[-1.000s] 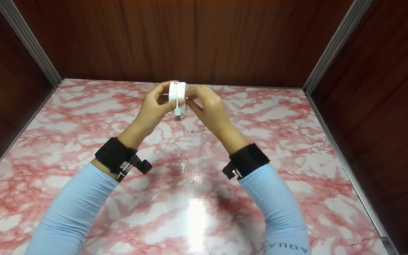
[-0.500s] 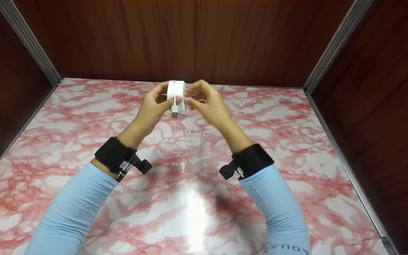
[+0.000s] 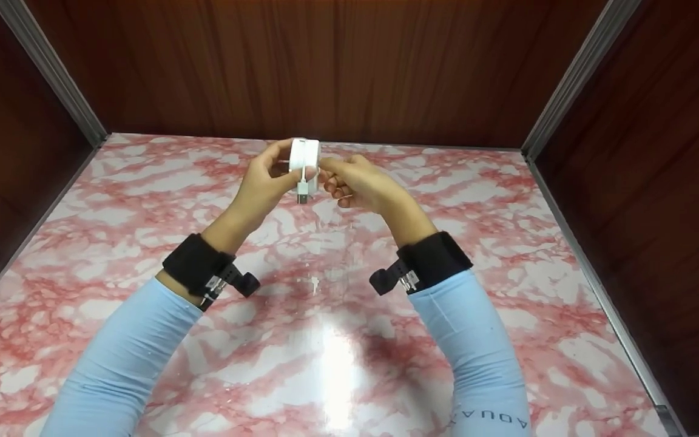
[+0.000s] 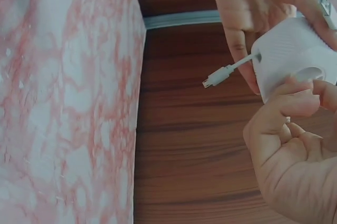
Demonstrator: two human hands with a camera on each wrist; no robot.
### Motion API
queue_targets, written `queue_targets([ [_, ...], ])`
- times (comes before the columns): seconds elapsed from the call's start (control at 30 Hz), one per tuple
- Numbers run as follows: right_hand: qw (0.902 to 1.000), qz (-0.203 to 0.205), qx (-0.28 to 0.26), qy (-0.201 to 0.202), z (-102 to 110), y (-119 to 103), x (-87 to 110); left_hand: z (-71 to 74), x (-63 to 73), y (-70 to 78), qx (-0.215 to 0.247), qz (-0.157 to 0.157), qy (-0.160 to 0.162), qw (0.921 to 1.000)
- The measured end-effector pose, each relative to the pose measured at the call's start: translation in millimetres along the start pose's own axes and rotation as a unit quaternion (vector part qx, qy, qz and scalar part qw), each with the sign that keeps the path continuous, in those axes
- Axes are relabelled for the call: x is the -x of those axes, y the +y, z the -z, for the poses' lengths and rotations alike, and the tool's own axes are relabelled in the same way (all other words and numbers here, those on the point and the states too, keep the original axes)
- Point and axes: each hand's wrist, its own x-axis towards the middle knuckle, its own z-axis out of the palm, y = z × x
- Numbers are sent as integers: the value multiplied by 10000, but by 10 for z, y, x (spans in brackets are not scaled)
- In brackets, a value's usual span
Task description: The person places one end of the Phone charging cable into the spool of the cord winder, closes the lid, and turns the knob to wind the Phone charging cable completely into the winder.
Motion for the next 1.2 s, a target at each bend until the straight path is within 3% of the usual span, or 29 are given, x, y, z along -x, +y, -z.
queue_targets([
  [0.17,9995,102,-303,-61,26,14,-7,-3,-15,-13,-55,14,-34,10000],
  [0.37,9938,1084,-168,173,7,121,-58,18,-13,-28,-59,57,55,10000],
  [0.47,9834,1731,202,516,-7,179,-96,19,-19,-31,10,42,35,10000],
  [0.57,9613,2488,795,870,-20,231,-134,23,-19,-28,100,42,29,9999],
  [0.7,9108,3444,1712,1500,-23,301,-166,20,-14,-22,174,77,7,9998],
  [0.8,8554,4202,2314,1955,-13,354,-184,13,-12,-19,212,91,-3,9997],
  [0.87,8071,4828,2626,2159,-2,378,-201,3,-10,-18,244,109,-4,9996],
  [0.97,7248,5815,2916,2269,8,389,-243,-14,-8,-21,382,144,-14,9992],
  [1.03,6773,6265,3054,2355,4,387,-262,-23,-6,-21,452,160,-36,9988],
  [1.07,6594,6428,3093,2375,1,388,-271,-25,-6,-22,473,149,-35,9988],
  [1.1,6450,6550,3128,2390,-1,390,-276,-27,-5,-22,496,136,-47,9987],
  [1.13,6368,6614,3145,2413,-1,395,-280,-28,-4,-22,497,126,-55,9987],
  [1.2,6343,6623,3159,2433,5,409,-282,-28,1,-19,453,112,-79,9989],
])
